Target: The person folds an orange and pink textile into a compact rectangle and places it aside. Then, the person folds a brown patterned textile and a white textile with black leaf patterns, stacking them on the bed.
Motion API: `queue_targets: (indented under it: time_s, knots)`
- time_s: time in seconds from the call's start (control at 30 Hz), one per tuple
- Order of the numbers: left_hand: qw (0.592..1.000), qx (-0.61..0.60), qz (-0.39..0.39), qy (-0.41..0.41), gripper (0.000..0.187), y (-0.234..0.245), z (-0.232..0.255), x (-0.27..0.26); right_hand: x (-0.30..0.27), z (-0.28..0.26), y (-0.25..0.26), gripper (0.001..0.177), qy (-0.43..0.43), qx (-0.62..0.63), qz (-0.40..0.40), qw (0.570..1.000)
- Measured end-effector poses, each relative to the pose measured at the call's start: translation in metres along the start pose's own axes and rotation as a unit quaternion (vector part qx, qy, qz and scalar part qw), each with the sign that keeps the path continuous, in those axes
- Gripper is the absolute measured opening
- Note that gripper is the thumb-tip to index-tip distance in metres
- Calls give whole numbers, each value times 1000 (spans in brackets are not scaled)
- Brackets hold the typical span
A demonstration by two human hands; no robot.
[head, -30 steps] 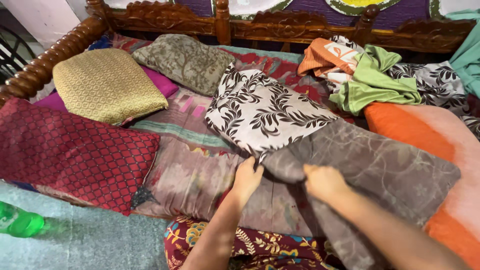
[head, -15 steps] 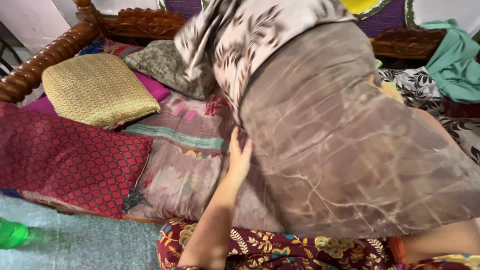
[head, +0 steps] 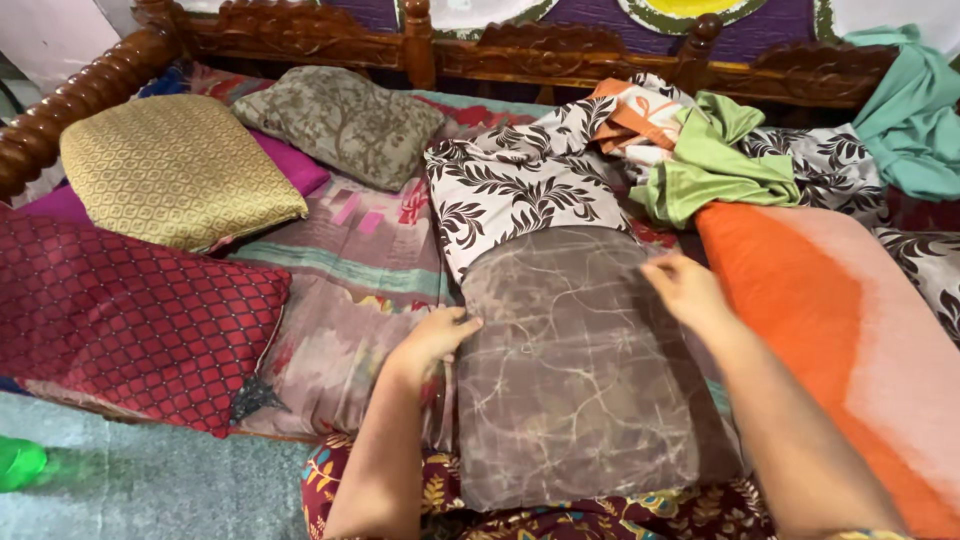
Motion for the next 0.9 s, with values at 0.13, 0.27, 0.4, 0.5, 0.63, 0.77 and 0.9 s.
queue_targets:
  time_s: [0.13, 0.27, 0.4, 0.5, 0.63, 0.77, 0.9]
  knots:
    - [938, 314, 49, -138, 61, 13, 19, 15, -13, -85, -54, 49, 104, 2, 3, 995]
    - [879, 257, 334, -223, 61, 13, 51, 15, -51, -109, -90, 69, 103, -185, -34, 977]
    - [786, 337, 399, -332, 64, 2, 89, 24, -50, -97, -84, 67, 101, -169, -45, 979]
    - [751, 416, 361, -364, 41, -12, 108, 52, -53, -93, -85, 66, 115, -164, -29, 979]
    - [727, 432, 330, -419, 19, -37, 133, 94, -55, -93, -89, 65, 123, -166, -12, 978]
    - [777, 391, 265, -416, 17, -88, 169, 134, -54, -93, -92, 65, 116, -153, -20, 981]
    - [802, 355, 259, -405, 18, -154, 183, 142, -48, -78, -84, 68, 86, -123, -1, 989]
Point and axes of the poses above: each hand's wrist, its own x-axis towards the middle knuckle, its own y-axis out of the back of the hand, z = x × y, the point moved 3 cm from there along x, towards the middle knuckle, and after that the axes turned 13 degrees about z, right-handed, at the moved point
